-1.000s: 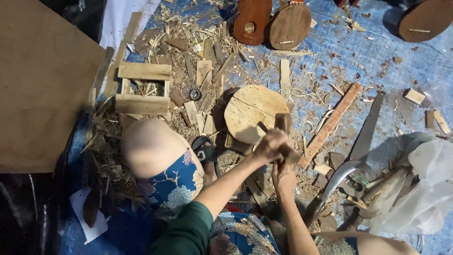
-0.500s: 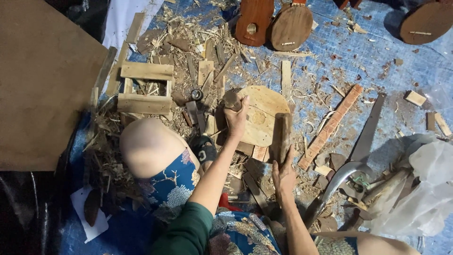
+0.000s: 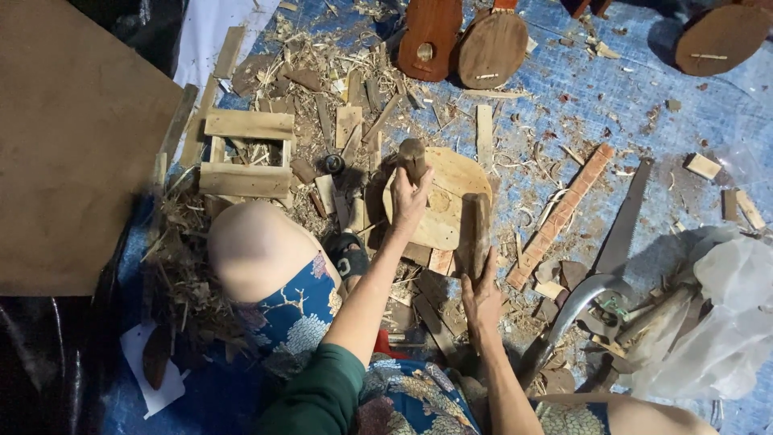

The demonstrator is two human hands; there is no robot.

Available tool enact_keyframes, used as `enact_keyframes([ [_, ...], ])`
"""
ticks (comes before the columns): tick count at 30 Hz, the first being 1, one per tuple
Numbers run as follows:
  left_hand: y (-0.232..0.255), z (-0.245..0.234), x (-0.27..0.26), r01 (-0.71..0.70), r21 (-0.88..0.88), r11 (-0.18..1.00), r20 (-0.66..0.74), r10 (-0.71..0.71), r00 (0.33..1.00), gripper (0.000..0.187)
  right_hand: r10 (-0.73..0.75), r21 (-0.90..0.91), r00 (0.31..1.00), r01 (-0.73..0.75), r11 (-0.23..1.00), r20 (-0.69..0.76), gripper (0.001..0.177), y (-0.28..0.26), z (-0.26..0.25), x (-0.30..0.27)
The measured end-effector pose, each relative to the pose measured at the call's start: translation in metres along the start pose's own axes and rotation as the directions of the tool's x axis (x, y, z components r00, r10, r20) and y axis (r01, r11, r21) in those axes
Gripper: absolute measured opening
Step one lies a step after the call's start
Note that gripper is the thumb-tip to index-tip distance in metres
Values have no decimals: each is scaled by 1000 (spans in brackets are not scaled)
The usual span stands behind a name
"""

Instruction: A person uses a chisel and a wooden mallet to carve and shape a circular wooden component for a string instrument.

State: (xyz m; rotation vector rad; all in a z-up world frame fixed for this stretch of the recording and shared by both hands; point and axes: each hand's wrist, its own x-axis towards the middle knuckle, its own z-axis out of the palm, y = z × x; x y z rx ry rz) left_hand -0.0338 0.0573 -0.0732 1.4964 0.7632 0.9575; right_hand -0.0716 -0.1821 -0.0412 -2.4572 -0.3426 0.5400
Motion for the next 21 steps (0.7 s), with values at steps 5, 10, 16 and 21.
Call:
enact_keyframes([
  [5, 16, -6, 16, 69, 26, 997, -156, -64, 986, 44, -2, 52, 1000, 1, 999, 14, 90, -17, -10, -7],
  [10, 23, -15, 46, 300, -191, 935, -298, -347, 889, 17, -41, 71, 999, 40, 997, 11, 89, -14, -10, -7],
  [16, 5, -15, 60, 377, -216, 900, -324, -431, 842, 34, -16, 43, 1000, 15, 999, 27, 90, -21, -12, -8],
  [21, 13, -1, 54, 246, -465, 851, -304, -414, 858, 47, -15, 17, 999, 14, 1000, 29, 90, -14, -6, -2],
])
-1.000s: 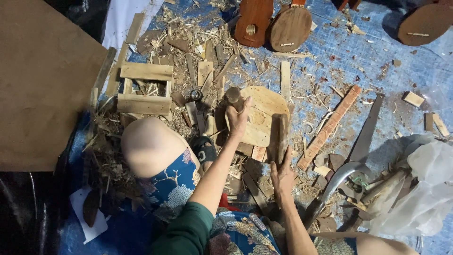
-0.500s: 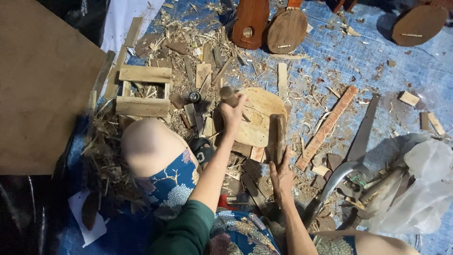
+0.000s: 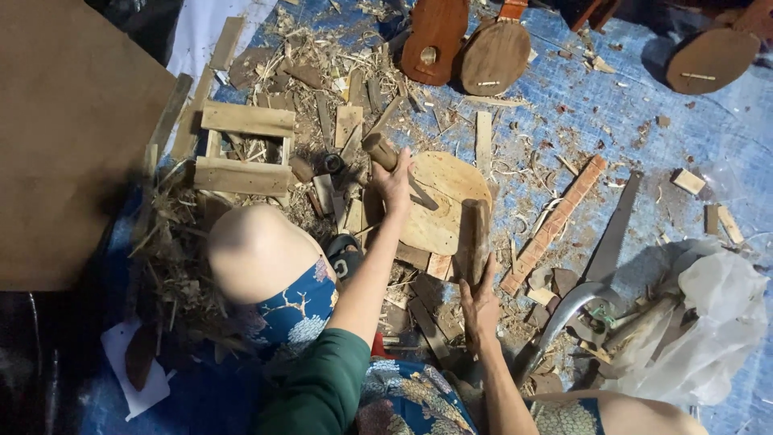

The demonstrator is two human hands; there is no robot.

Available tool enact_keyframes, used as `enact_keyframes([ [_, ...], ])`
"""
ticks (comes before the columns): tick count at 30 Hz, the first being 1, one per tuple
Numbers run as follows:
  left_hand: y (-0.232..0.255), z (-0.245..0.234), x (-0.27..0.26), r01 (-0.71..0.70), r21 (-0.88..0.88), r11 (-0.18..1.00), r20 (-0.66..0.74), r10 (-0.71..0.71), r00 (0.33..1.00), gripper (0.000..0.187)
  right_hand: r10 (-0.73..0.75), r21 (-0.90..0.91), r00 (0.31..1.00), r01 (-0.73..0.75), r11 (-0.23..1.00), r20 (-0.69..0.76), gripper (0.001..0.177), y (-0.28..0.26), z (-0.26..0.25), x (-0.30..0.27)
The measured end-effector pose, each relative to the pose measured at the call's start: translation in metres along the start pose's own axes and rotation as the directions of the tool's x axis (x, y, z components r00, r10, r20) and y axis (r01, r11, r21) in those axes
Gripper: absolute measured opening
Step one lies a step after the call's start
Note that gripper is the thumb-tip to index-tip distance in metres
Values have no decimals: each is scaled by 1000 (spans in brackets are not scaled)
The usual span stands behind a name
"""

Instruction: A person uses a chisel and a wooden mallet to carve and shape a circular wooden component for a string instrument.

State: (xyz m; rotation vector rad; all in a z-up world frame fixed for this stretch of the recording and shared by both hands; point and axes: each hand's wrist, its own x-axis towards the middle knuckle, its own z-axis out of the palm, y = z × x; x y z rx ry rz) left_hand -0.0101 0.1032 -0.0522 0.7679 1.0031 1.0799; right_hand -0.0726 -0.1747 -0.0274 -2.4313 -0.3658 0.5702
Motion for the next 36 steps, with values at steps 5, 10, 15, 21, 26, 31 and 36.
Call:
enact_keyframes([
  [5, 18, 10, -12, -310, 90, 946, 55, 306, 950, 20, 57, -50, 998, -56, 997, 23, 90, 10, 3, 3],
  [10, 1, 21, 2, -290, -17, 957, 62, 291, 955, 19, 55, -69, 998, -53, 996, 27, 90, 15, 3, 6],
  [15, -23, 30, 19, -203, -27, 979, 103, 205, 973, 21, 67, -101, 997, -63, 993, 33, 91, 19, 2, 13],
  [21, -71, 35, 36, -210, 175, 962, -60, 223, 973, 18, 66, -37, 993, -63, 997, 93, 91, -13, -26, 32],
  [26, -59, 36, 13, -261, 103, 960, 41, 258, 965, 15, -480, -247, 803, 575, 780, 355, 85, -108, -99, 76],
  [31, -41, 37, -9, -271, 49, 961, 109, 264, 958, 9, -624, -144, 750, 658, 739, 221, 82, -229, -159, 95],
  [36, -17, 38, -38, -319, 95, 943, 192, 297, 935, 13, -595, -489, 683, 725, 485, 423, 74, -253, -148, 124],
])
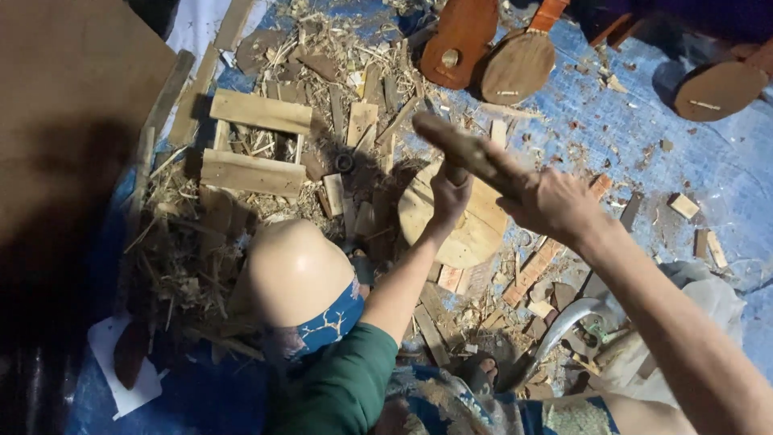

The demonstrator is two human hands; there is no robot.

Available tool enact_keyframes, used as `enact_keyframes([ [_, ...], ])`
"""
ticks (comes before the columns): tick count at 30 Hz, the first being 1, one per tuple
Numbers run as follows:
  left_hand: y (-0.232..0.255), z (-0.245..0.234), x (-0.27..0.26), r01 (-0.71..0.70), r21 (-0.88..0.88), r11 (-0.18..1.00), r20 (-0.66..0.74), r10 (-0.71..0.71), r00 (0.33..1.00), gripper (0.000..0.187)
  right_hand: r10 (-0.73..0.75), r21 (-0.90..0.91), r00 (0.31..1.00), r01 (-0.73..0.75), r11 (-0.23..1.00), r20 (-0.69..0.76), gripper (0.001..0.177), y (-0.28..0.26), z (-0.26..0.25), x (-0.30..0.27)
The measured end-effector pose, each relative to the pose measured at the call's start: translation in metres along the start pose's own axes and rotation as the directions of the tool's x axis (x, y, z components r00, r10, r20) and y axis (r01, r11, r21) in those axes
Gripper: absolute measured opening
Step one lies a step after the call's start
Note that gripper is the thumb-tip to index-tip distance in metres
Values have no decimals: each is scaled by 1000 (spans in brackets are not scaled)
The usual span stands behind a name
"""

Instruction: A person uses a chisel and a wooden mallet to carve and shape a circular wooden component for a string instrument.

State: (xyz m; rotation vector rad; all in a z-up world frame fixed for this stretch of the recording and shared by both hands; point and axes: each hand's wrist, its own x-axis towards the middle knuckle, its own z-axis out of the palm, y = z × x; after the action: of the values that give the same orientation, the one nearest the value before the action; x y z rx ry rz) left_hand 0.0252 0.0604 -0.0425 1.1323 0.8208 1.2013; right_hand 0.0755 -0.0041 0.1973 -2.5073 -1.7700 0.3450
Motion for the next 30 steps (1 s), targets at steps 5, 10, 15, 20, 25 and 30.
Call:
enact_keyframes([
  [5, -42, 0, -1, -36, 34, 999, 13, 35, 999, 19, 74, -37, 992, -71, 997, 101, 88, -26, -30, 0],
  [10, -27, -6, -9, -4, 82, 997, 11, 3, 1000, 20, 31, 141, 995, -44, 989, 98, 86, -26, 6, -4],
  [15, 6, -1, -8, 101, 96, 990, -4, -101, 995, 29, 69, 166, 995, -80, 983, 72, 93, -54, -25, -13],
  [20, -7, -14, -6, 64, 100, 993, 78, -72, 994, 21, 149, 44, 979, -157, 987, 141, 94, -24, 40, -6],
  [25, -58, -10, 1, 10, 102, 995, -77, -2, 997, 8, 189, 431, 981, -193, 882, 52, 84, -50, 17, -44],
  [30, -50, -22, 28, 36, 25, 999, -279, -27, 960, 8, 512, 809, 858, -269, 523, -46, 82, -42, 96, -97],
])
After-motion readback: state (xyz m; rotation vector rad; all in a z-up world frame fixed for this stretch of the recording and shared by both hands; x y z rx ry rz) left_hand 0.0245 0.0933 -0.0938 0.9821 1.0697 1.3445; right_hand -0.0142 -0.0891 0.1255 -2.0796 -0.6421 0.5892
